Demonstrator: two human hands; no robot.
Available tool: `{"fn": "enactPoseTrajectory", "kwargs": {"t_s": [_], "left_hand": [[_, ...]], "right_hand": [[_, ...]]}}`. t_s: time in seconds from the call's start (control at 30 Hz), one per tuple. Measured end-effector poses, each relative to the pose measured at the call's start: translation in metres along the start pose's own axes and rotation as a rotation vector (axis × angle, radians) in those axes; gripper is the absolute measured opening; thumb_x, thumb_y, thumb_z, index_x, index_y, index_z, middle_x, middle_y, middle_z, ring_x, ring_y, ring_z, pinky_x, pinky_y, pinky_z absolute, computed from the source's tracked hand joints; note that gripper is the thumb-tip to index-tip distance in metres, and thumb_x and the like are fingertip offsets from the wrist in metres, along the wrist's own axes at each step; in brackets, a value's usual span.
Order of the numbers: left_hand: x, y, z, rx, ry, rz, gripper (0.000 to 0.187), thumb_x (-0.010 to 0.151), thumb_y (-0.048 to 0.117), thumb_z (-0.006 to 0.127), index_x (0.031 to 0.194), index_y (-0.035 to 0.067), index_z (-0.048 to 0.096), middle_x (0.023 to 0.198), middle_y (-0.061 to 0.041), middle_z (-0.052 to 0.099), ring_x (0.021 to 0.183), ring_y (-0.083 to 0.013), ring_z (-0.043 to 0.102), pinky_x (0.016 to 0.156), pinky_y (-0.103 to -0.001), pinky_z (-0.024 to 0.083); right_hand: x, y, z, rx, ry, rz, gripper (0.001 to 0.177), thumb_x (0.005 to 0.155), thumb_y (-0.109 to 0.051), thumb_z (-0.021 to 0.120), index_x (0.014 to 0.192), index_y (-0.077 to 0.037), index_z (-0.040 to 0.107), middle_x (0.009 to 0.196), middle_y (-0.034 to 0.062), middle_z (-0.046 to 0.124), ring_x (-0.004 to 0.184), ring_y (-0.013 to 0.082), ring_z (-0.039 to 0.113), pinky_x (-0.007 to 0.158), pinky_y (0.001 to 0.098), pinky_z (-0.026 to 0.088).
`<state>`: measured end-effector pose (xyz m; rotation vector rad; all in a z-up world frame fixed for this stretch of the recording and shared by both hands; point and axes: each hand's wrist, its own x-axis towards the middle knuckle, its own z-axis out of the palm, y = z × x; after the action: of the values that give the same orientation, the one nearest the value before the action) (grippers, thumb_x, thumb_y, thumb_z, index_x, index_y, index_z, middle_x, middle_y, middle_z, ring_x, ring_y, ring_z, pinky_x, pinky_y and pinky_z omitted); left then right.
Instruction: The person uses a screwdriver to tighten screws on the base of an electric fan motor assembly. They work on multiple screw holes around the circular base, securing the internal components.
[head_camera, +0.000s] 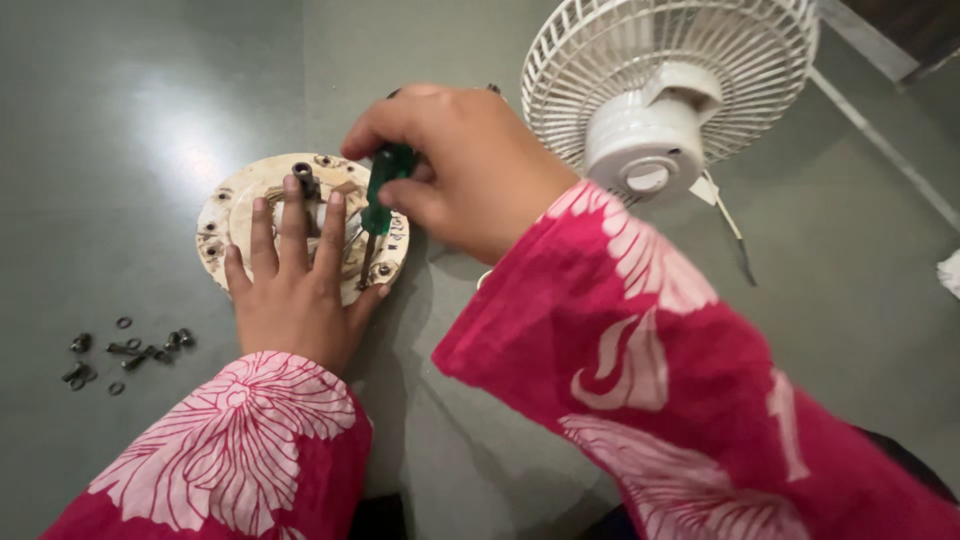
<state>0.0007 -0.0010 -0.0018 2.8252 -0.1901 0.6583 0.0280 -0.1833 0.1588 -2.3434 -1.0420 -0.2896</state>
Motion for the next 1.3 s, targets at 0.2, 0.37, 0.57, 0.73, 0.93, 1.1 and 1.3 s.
{"fn": "enactPoseTrajectory", "kwargs": {"t_s": [0.2, 0.37, 0.57, 0.73, 0.93, 1.1, 1.3], "left_hand": [[-0.001, -0.001, 0.004, -0.003, 0.002, 0.002, 0.104, 0.068, 0.055, 0.084, 0.158, 0.032, 0.038, 0.169, -0.010, 0.022, 0.146, -0.0452, 0.033, 0.104, -0.067, 0.039], [-0.003, -0.001, 0.010, 0.008, 0.001, 0.003, 0.107, 0.065, 0.056, 0.085, 0.158, 0.033, 0.038, 0.170, -0.010, 0.021, 0.141, -0.0453, 0.041, 0.101, -0.065, 0.043], [-0.004, -0.003, 0.015, 0.021, 0.004, 0.014, 0.107, 0.065, 0.057, 0.085, 0.158, 0.033, 0.038, 0.170, -0.010, 0.020, 0.140, -0.0449, 0.043, 0.100, -0.065, 0.043], [-0.005, -0.006, 0.013, -0.047, 0.057, 0.019, 0.107, 0.064, 0.054, 0.087, 0.158, 0.032, 0.042, 0.170, -0.017, 0.020, 0.139, -0.0432, 0.045, 0.098, -0.063, 0.045], [-0.005, -0.003, 0.006, -0.001, 0.081, 0.012, 0.106, 0.058, 0.056, 0.089, 0.153, 0.036, 0.048, 0.167, -0.014, 0.028, 0.136, -0.0391, 0.047, 0.097, -0.056, 0.045], [-0.001, -0.002, -0.005, 0.024, 0.007, -0.018, 0.105, 0.053, 0.058, 0.090, 0.149, 0.040, 0.050, 0.158, -0.010, 0.035, 0.132, -0.0383, 0.047, 0.096, -0.057, 0.044], [0.007, -0.011, -0.013, -0.022, -0.069, -0.010, 0.112, 0.044, 0.063, 0.092, 0.146, 0.043, 0.050, 0.150, -0.011, 0.039, 0.130, -0.0380, 0.045, 0.096, -0.059, 0.039]], "right_hand": [[0.013, 0.000, -0.017, -0.305, -0.178, -0.169, 0.030, 0.084, -0.025, 0.082, 0.106, -0.006, 0.075, 0.097, 0.0144, 0.076, 0.092, 0.0357, 0.071, 0.081, 0.0445, 0.055], [0.013, -0.012, -0.014, -0.474, -0.200, 0.058, 0.039, 0.084, -0.044, 0.079, 0.095, -0.007, 0.076, 0.085, 0.0159, 0.074, 0.086, 0.0378, 0.070, 0.078, 0.0462, 0.055], [0.006, -0.020, -0.018, -0.672, -0.306, 0.209, 0.050, 0.086, -0.057, 0.072, 0.088, -0.007, 0.075, 0.083, 0.0174, 0.072, 0.086, 0.0390, 0.070, 0.075, 0.0499, 0.056], [-0.002, -0.021, -0.014, -0.668, -0.469, 0.197, 0.044, 0.096, -0.051, 0.062, 0.112, -0.010, 0.065, 0.091, 0.0159, 0.071, 0.086, 0.0386, 0.071, 0.071, 0.0524, 0.057], [-0.012, -0.016, -0.009, -0.714, -0.570, -0.048, 0.036, 0.091, -0.031, 0.063, 0.122, -0.013, 0.061, 0.105, 0.0143, 0.063, 0.089, 0.0361, 0.070, 0.065, 0.0507, 0.057], [-0.004, -0.001, -0.006, -0.772, -0.622, -0.276, 0.024, 0.086, -0.013, 0.063, 0.109, -0.009, 0.069, 0.108, 0.0138, 0.064, 0.091, 0.0367, 0.071, 0.069, 0.0479, 0.059], [0.001, 0.005, -0.002, -0.784, -0.592, -0.383, 0.019, 0.084, -0.016, 0.065, 0.096, -0.005, 0.074, 0.097, 0.0120, 0.070, 0.087, 0.0353, 0.073, 0.065, 0.0472, 0.060]]}}
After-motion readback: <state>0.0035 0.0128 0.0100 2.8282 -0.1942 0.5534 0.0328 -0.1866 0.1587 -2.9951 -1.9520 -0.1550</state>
